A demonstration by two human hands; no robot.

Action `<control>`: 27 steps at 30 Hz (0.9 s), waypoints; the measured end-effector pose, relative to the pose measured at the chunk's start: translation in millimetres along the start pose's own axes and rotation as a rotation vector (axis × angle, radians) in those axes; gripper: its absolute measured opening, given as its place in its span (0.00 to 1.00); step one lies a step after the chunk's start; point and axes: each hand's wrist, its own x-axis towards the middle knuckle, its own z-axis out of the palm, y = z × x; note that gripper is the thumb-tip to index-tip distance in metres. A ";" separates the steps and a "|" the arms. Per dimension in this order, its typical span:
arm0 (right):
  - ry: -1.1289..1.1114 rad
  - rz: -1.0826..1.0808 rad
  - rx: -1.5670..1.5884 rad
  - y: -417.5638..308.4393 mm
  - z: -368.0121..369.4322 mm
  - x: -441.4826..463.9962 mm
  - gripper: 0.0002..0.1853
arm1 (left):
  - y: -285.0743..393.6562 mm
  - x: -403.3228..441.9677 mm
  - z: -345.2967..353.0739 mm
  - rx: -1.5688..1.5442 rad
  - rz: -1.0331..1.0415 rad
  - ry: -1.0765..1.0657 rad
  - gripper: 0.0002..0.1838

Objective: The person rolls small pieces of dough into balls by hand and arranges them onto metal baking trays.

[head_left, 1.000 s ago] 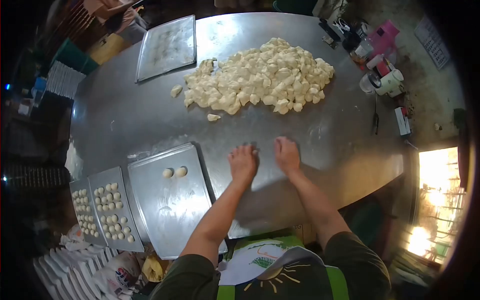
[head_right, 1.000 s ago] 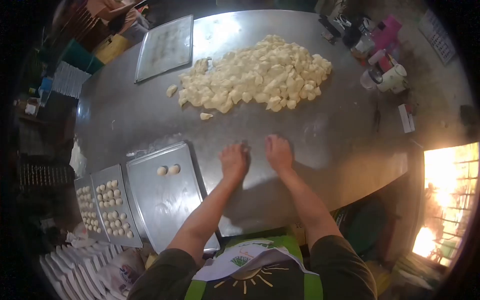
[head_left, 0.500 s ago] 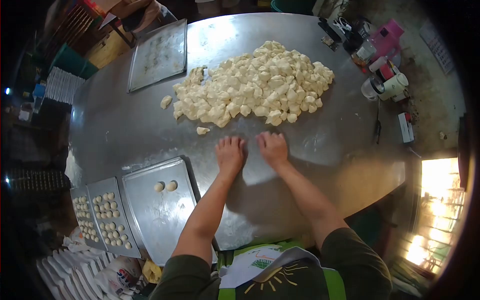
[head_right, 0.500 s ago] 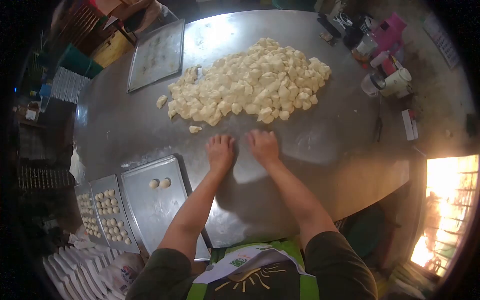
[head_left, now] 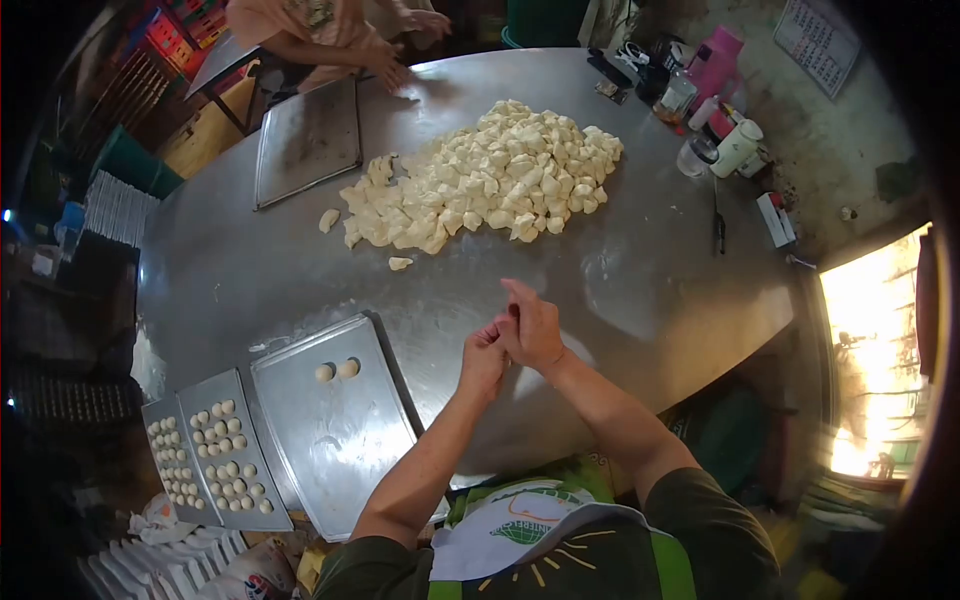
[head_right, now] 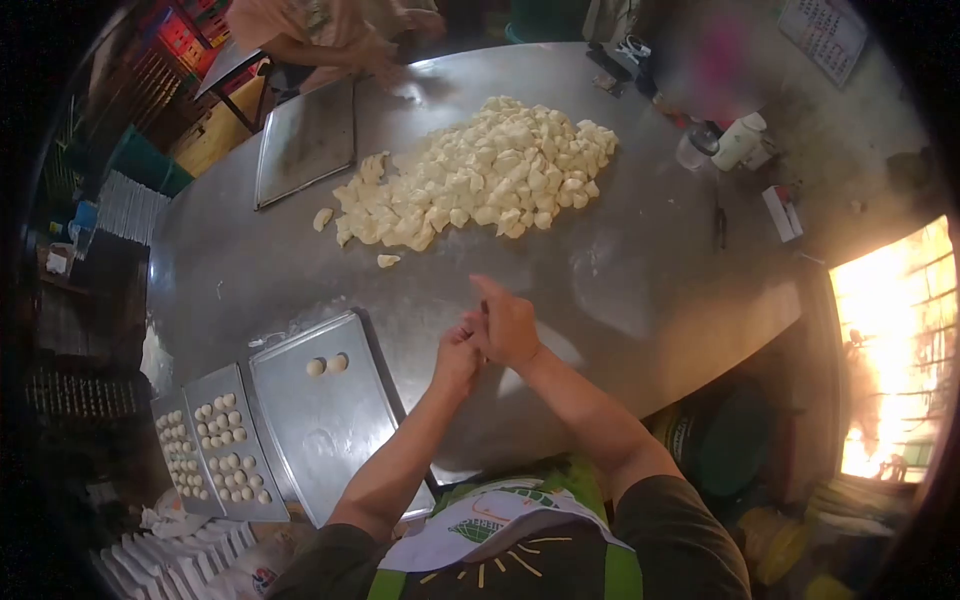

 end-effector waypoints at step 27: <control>-0.553 -0.119 -0.349 128.3 -20.3 -61.7 0.07 | -18.1 35.6 -116.6 1.731 0.841 0.182 0.08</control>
